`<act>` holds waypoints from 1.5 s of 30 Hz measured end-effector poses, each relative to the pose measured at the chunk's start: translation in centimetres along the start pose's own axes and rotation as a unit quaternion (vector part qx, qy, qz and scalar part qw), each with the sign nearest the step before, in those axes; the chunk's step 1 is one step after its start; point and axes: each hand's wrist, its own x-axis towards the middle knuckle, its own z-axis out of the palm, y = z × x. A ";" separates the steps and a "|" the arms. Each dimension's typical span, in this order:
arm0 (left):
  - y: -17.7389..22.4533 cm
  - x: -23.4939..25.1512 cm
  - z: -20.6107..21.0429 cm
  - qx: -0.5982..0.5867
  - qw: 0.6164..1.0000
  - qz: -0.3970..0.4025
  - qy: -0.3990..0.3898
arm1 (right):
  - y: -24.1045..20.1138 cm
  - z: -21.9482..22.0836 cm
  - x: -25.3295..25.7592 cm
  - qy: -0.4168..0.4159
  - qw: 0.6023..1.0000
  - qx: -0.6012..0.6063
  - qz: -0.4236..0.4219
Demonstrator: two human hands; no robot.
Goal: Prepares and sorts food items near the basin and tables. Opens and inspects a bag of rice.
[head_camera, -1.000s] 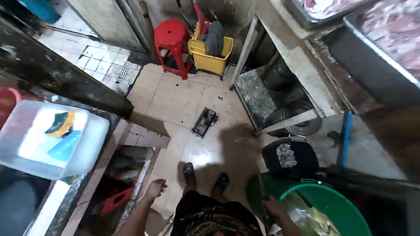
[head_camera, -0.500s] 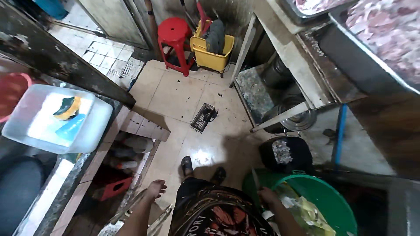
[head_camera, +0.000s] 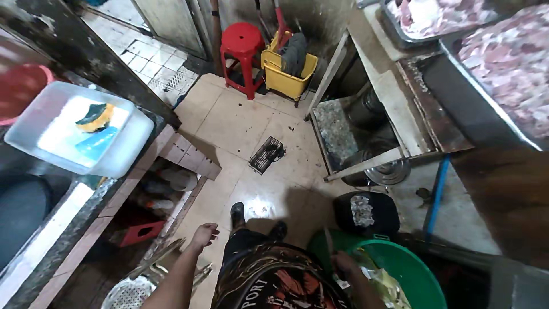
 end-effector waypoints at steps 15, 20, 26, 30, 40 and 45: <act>-4.3 -0.7 0.3 0.017 0.998 -0.053 0.007 | -0.3 -0.9 -0.1 0.002 1.000 -0.002 -0.005; -3.8 -0.3 0.6 0.003 0.999 -0.044 0.012 | -0.2 -1.0 0.4 -0.002 1.000 0.004 0.001; -2.7 0.0 0.4 -0.009 0.999 -0.028 0.015 | -1.0 -1.5 0.0 0.000 1.000 0.010 -0.006; -2.6 -0.2 0.3 0.000 0.999 -0.034 0.009 | -1.4 -1.7 -0.2 0.001 1.000 0.020 -0.006; -4.7 -0.6 0.7 -0.038 0.998 -0.038 0.020 | -2.5 -2.0 -0.2 -0.003 1.000 -0.008 -0.017; -5.6 -1.6 1.1 -0.034 0.998 -0.050 0.024 | -3.3 -1.9 -1.9 -0.010 1.000 -0.027 -0.007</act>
